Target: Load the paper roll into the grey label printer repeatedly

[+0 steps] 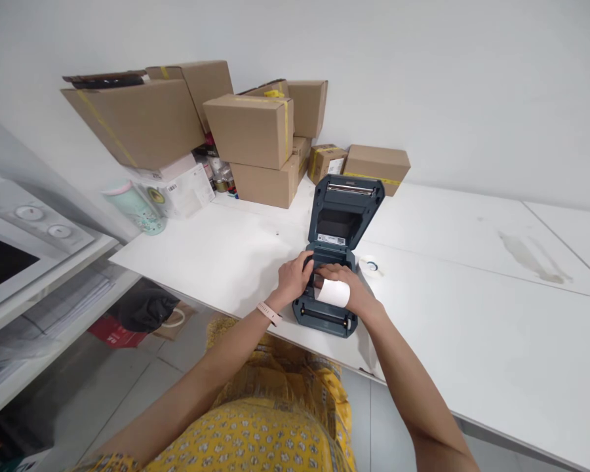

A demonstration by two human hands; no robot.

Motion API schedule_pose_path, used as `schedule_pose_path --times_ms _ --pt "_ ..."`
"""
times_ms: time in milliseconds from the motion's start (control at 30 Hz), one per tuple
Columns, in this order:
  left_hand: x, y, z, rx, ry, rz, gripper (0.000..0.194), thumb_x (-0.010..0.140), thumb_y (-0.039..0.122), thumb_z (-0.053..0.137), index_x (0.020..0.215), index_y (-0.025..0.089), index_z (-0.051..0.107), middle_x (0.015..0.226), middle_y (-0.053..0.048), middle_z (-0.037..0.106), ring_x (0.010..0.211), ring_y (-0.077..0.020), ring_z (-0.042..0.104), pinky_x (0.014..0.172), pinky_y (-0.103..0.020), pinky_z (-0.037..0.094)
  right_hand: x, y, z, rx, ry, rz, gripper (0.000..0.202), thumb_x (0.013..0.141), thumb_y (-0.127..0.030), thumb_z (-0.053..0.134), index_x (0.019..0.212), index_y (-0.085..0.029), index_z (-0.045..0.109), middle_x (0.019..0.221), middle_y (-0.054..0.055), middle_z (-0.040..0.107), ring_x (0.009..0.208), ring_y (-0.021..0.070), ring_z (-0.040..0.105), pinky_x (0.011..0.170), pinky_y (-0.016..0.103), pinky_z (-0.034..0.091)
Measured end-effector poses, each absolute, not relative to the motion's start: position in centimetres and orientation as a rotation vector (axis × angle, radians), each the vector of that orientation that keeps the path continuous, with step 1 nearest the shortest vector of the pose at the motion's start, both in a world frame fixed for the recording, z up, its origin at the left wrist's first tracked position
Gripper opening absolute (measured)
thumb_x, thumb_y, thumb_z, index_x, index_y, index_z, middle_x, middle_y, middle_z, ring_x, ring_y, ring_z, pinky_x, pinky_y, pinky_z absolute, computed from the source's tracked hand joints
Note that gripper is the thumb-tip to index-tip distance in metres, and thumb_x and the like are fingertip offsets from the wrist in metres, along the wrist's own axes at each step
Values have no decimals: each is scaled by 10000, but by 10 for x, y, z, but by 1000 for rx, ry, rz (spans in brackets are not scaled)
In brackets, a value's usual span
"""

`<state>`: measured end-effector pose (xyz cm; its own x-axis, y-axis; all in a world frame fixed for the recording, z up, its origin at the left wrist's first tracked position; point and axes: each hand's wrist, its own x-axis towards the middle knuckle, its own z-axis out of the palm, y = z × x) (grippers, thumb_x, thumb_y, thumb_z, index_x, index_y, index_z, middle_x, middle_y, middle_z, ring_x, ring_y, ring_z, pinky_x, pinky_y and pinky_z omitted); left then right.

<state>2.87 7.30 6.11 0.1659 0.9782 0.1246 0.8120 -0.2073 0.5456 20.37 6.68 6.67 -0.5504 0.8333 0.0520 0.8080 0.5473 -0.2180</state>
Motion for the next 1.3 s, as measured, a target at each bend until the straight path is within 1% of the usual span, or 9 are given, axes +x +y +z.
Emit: schedule_pose_path --times_ms 67,200,300,433,600,700,833,1200,1300 --pt "29 73 60 2092 1709 651 362 1050 338 397 1374 254 534 1166 -65 754 1030 -245 716 873 -337 503 204 57 68 -1419 -2598 250 315 1002 -346 473 1167 -200 698 1255 121 697 1107 282 660 931 403 511" --pt "29 73 60 2081 1705 679 360 1052 343 389 1370 268 538 1162 -56 755 1038 -242 712 878 -330 499 201 29 65 -1456 -2554 253 346 1025 -336 419 1170 -203 703 1147 122 740 1042 281 697 849 415 561" --pt "29 73 62 2067 1700 677 365 1052 344 383 1373 271 540 1162 -54 757 1042 -245 712 887 -333 499 196 5 57 -1452 -2510 108 385 1027 -323 411 1279 -183 666 1240 145 724 1086 305 704 876 453 584" --pt "29 73 62 2053 1704 669 370 1049 343 388 1376 265 542 1164 -57 760 1042 -255 715 890 -347 505 184 -20 41 -1468 -2358 -121 410 1032 -263 392 1370 -193 613 1360 148 665 1240 309 653 966 466 586" --pt "30 73 60 2053 1704 684 368 1049 346 391 1380 278 539 1188 -53 753 1063 -247 710 911 -342 502 166 -38 28 -1516 -2198 -166 520 1012 -248 432 1532 -232 428 1450 164 587 1365 342 549 1043 532 545" --pt "30 73 60 2047 1711 685 363 1049 348 395 1373 278 544 1205 -48 749 1070 -245 708 923 -341 499 158 -44 27 -1546 -2164 -146 543 1014 -270 435 1552 -219 383 1471 191 559 1387 370 518 1055 567 522" --pt "30 74 61 2044 1703 687 358 1047 347 404 1367 282 549 1236 -45 740 1084 -243 704 927 -336 501 151 -50 28 -1561 -2141 -129 598 1011 -290 447 1589 -273 293 1475 170 559 1360 392 540 1017 605 524" --pt "31 72 63 2013 1687 699 361 1049 362 399 1367 292 553 1249 -35 735 1116 -241 693 962 -353 497 149 -60 27 -1538 -2118 -127 655 1007 -279 463 1611 -290 207 1493 160 544 1339 373 564 1005 576 543" --pt "31 72 62 2008 1662 739 350 1042 359 417 1357 300 560 1349 -24 683 1162 -232 671 982 -348 498 149 -61 28 -1521 -2118 -130 661 1004 -270 475 1610 -283 212 1488 159 550 1334 368 570 1005 568 547"
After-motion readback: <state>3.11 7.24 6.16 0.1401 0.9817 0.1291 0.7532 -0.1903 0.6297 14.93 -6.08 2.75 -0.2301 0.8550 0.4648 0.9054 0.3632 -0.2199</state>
